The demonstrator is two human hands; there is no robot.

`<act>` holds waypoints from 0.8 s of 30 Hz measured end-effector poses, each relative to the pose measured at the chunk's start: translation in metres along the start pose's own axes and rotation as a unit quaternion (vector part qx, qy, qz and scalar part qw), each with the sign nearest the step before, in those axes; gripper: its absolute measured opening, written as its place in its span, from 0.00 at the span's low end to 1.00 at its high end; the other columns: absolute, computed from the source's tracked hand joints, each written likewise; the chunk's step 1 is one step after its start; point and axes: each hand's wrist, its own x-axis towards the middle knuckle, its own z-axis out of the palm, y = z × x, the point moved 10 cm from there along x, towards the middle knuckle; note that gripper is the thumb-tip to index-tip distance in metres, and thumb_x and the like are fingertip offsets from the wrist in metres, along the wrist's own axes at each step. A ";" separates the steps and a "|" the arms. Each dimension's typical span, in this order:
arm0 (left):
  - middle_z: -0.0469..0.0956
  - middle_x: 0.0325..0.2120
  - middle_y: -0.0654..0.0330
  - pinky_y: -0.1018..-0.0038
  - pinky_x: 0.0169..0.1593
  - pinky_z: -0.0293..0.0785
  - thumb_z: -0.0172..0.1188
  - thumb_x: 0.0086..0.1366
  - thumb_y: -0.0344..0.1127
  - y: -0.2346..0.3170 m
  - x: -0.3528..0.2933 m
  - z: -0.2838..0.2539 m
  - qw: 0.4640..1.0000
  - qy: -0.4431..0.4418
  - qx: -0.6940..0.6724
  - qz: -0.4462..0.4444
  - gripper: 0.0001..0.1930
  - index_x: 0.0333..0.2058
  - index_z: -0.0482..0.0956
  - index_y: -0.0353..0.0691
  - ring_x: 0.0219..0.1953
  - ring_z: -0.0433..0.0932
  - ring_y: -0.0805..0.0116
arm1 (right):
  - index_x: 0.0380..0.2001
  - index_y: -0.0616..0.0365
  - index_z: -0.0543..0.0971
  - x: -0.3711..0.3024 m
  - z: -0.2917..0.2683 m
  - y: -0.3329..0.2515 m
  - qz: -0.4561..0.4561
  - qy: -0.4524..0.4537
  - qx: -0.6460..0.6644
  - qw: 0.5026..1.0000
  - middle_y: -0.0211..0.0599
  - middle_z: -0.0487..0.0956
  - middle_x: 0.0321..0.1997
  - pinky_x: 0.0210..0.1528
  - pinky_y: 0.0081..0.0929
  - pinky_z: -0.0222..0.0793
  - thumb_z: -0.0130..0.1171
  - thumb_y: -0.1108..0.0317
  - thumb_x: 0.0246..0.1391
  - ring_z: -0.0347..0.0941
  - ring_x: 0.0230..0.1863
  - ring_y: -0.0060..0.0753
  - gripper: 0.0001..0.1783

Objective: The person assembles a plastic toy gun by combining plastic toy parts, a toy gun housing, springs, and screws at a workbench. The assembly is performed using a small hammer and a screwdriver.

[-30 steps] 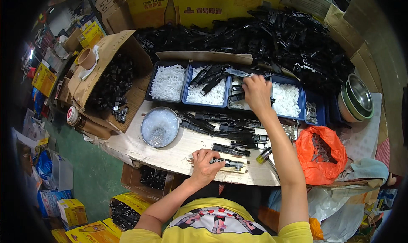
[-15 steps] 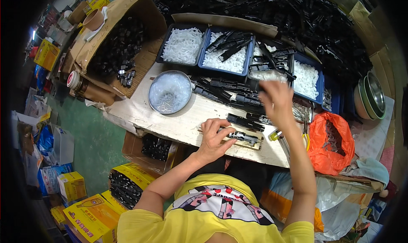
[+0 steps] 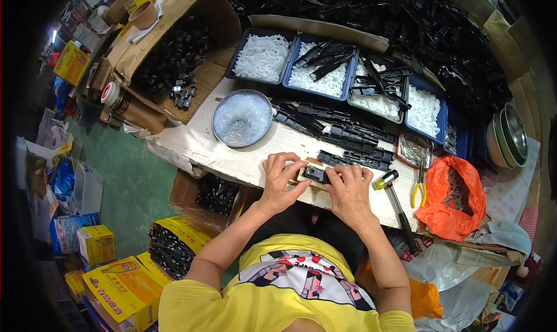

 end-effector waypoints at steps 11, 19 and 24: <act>0.69 0.36 0.65 0.69 0.44 0.53 0.65 0.44 0.34 0.000 0.005 0.009 0.999 -0.041 0.001 0.022 0.17 0.36 0.77 0.44 0.42 0.63 0.66 | 0.39 0.56 0.72 0.004 0.013 -0.004 -0.022 -0.002 -0.056 0.998 0.33 0.68 0.36 0.43 0.39 0.51 0.61 0.74 0.35 0.62 0.40 0.37 0.21; 0.70 0.36 0.65 0.70 0.43 0.54 0.65 0.44 0.33 0.002 0.014 0.012 0.995 -0.093 0.002 0.032 0.16 0.35 0.77 0.43 0.41 0.64 0.65 | 0.39 0.57 0.73 0.005 0.009 -0.002 -0.013 -0.014 -0.031 0.999 0.34 0.68 0.36 0.44 0.39 0.51 0.59 0.74 0.38 0.62 0.40 0.37 0.20; 0.70 0.36 0.65 0.69 0.44 0.53 0.65 0.45 0.34 0.015 0.023 0.016 0.989 -0.139 -0.002 0.046 0.17 0.37 0.76 0.44 0.42 0.64 0.66 | 0.39 0.55 0.74 -0.009 -0.021 0.029 0.032 0.073 0.046 0.996 0.33 0.70 0.38 0.44 0.36 0.52 0.58 0.72 0.43 0.63 0.41 0.35 0.16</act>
